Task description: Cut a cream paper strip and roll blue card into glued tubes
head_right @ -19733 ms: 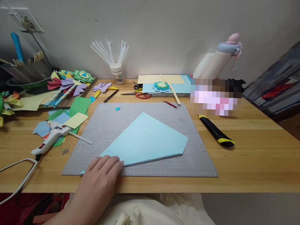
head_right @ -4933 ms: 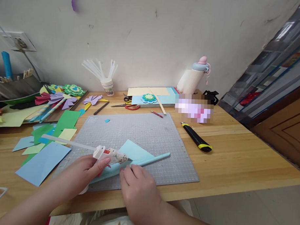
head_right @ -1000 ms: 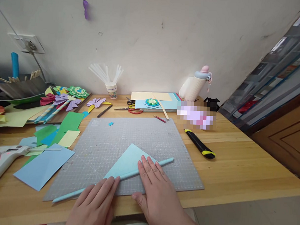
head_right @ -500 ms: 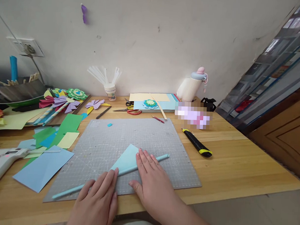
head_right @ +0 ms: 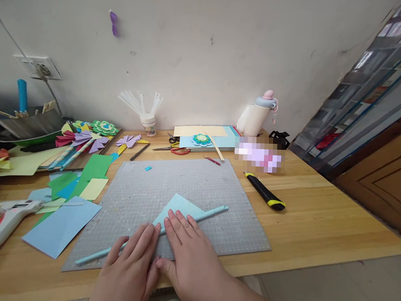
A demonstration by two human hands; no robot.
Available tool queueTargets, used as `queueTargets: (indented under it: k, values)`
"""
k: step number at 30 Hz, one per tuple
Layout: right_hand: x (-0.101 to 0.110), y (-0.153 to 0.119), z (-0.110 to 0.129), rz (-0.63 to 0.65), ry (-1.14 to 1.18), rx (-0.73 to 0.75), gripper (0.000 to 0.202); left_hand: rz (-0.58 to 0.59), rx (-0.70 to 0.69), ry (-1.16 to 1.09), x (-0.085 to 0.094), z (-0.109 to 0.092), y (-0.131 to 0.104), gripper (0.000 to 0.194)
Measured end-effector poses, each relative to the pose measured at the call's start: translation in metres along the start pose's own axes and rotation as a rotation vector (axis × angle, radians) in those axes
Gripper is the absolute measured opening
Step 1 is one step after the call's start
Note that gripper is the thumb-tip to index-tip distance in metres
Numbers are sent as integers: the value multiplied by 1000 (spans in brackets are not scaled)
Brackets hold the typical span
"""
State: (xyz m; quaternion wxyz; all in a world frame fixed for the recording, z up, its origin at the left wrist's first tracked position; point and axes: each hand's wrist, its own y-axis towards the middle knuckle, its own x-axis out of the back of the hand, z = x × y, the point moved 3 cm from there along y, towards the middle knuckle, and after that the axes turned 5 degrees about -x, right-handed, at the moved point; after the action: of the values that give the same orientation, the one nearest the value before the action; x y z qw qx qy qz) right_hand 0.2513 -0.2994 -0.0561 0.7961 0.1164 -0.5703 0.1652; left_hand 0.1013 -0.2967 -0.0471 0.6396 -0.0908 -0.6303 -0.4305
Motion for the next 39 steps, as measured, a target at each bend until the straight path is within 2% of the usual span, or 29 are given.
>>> queueTargets:
  k: [3,8,15,20,24,31,39]
  values:
    - [0,3,0,1,8,-16,62,-8,12,9,1,1,7,42]
    - [4,9,0,-14,16,-41,60,61,42,31,-7,1,12,47]
    - [0,23,-6,-91,26,-34,63,84,-21,119,-19,8,15,53]
    - [0,37,-10,-88,10,-25,66,112,56,75,-28,14,18,57]
    - [2,51,-13,-67,10,-32,68,217,125,-5,-32,20,25,60]
    - [8,72,-19,-16,3,-8,72,364,152,-65,-36,35,38,64]
    - [8,83,-23,-23,-34,22,67,354,159,-74,-40,41,43,67]
